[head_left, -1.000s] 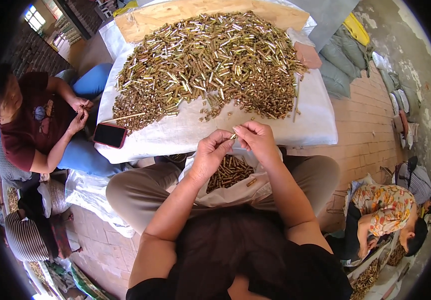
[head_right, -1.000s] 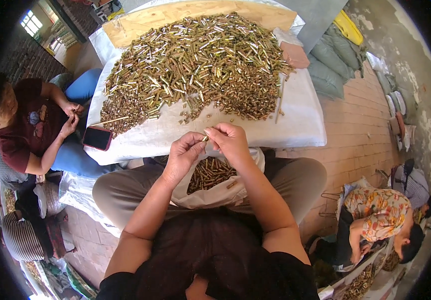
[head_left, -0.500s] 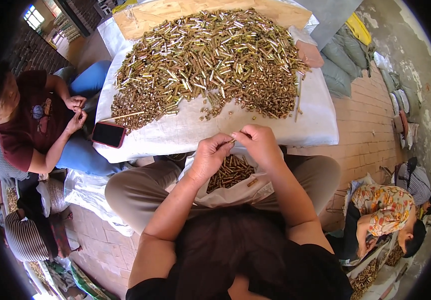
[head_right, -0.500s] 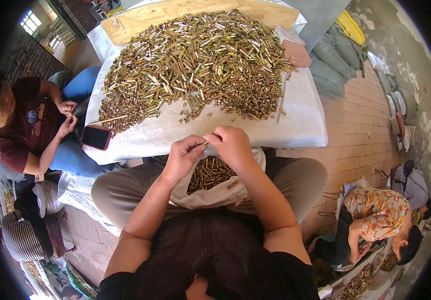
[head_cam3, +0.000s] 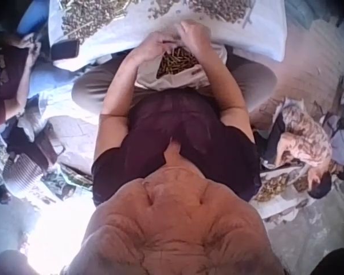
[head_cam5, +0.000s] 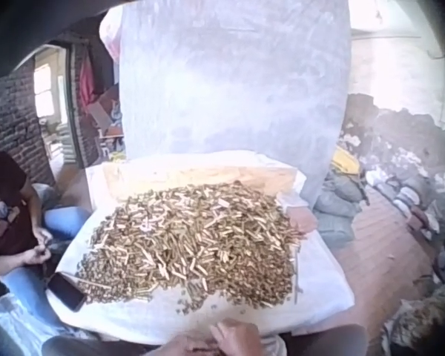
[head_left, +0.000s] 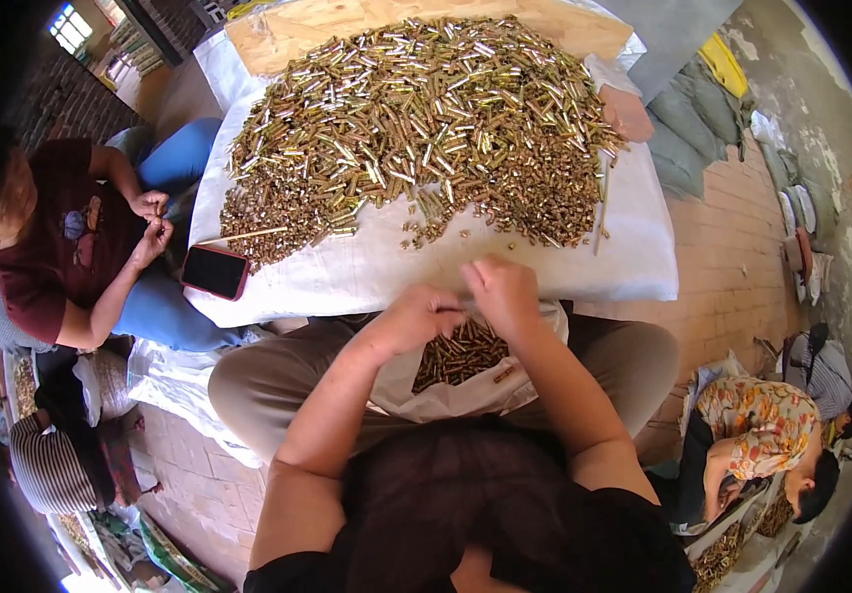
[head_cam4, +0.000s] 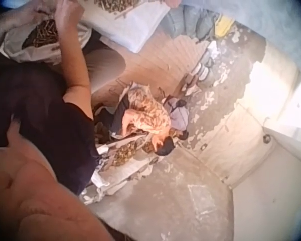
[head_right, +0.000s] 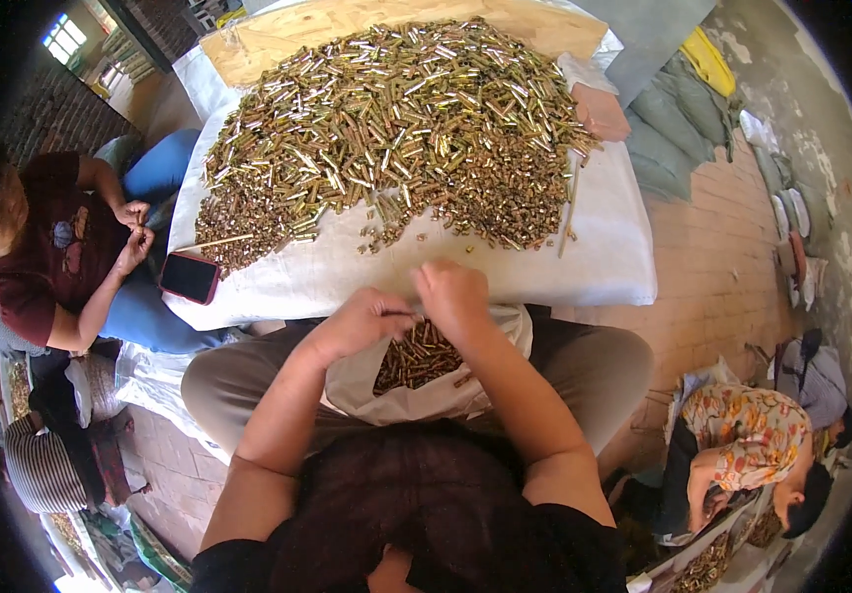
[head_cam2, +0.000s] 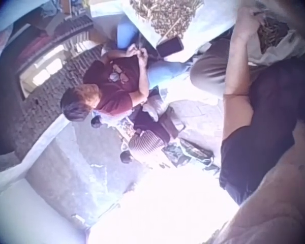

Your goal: The person assembles firecracker components by hand, picking pieces from a pile on the table, fitting them together, and placing the assembled items into a bag.

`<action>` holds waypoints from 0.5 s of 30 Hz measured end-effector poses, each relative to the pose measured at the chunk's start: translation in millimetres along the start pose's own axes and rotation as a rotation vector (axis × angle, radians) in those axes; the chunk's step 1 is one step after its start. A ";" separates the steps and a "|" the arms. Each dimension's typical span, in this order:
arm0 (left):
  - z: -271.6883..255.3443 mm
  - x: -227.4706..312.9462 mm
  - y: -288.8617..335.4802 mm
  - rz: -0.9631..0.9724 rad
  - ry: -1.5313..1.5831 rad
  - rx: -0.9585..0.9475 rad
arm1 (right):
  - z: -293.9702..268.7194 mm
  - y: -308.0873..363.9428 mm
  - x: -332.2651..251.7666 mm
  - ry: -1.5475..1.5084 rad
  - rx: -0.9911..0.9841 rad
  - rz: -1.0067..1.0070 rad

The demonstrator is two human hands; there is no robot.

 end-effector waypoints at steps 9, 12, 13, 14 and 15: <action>-76.0 -2.4 -83.5 -0.126 -0.650 0.611 | 35.1 -44.3 28.2 0.042 0.004 0.051; -76.9 -15.6 -102.4 -0.192 -0.738 0.592 | 35.2 -42.3 34.7 0.021 0.031 0.069; -78.0 -18.7 -103.7 -0.218 -0.726 0.598 | 33.5 -40.3 35.6 -0.008 0.066 0.068; -78.9 -20.5 -104.9 -0.219 -0.726 0.593 | 32.4 -39.0 37.5 -0.008 0.064 0.073; -82.1 -17.4 -104.2 -0.214 -0.671 0.601 | 27.2 -39.5 41.1 -0.108 0.085 0.100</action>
Point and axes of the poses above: each hand's wrist, its own y-axis away from the middle knuckle, its own z-axis out of the palm, x = y × z, the point moved 6 cm from there along -y, towards the middle knuckle, and after that the axes turned 1 degree about y, right-handed, at the moved point
